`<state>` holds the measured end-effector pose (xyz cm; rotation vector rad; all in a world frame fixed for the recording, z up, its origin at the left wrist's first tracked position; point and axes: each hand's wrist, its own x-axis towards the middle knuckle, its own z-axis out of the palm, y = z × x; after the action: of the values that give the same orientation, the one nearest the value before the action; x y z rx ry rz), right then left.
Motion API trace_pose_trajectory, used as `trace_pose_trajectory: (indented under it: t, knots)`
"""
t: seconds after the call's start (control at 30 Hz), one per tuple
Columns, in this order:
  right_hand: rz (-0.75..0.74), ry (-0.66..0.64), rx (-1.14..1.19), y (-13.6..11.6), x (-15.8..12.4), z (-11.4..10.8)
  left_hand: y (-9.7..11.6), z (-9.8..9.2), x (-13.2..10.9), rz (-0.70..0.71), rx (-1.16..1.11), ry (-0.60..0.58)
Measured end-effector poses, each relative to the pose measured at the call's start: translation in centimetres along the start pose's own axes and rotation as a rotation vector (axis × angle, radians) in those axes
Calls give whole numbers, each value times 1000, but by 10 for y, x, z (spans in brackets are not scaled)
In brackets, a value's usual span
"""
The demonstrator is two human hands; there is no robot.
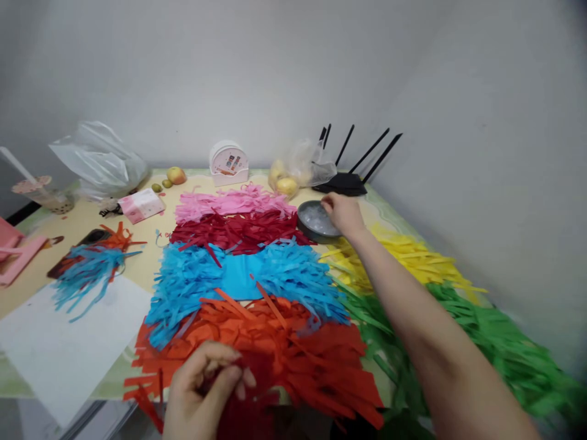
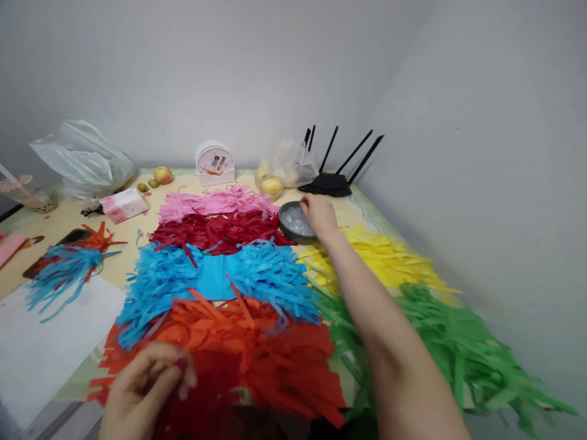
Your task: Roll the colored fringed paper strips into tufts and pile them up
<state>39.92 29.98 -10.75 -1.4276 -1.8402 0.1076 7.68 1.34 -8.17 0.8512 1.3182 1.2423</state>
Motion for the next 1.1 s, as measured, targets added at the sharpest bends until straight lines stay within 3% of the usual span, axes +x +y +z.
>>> trace_pose_trajectory:
  t: [0.1, 0.23, 0.37, 0.5, 0.73, 0.93, 1.1]
  knots:
    - [-27, -26, 72, -78, -47, -6, 2, -3, 8, 120, 75, -4]
    - [-151, -330, 395, -190, -136, -17, 3, -12, 9, 273, 153, -50]
    - [-172, -406, 565, -249, -187, -26, 6, -19, -7, 403, 223, -32]
    - [-54, -435, 705, -267, -202, -32, 10, -27, -28, 581, 299, -20]
    - [171, -431, 918, -284, -221, -35, 14, -39, -52, 757, 400, -34]
    - [358, -459, 1101, -293, -236, -32, 16, -44, -63, 833, 513, -41]
    - [415, -380, 1103, -300, -248, -33, 12, -47, -66, 865, 518, -34]
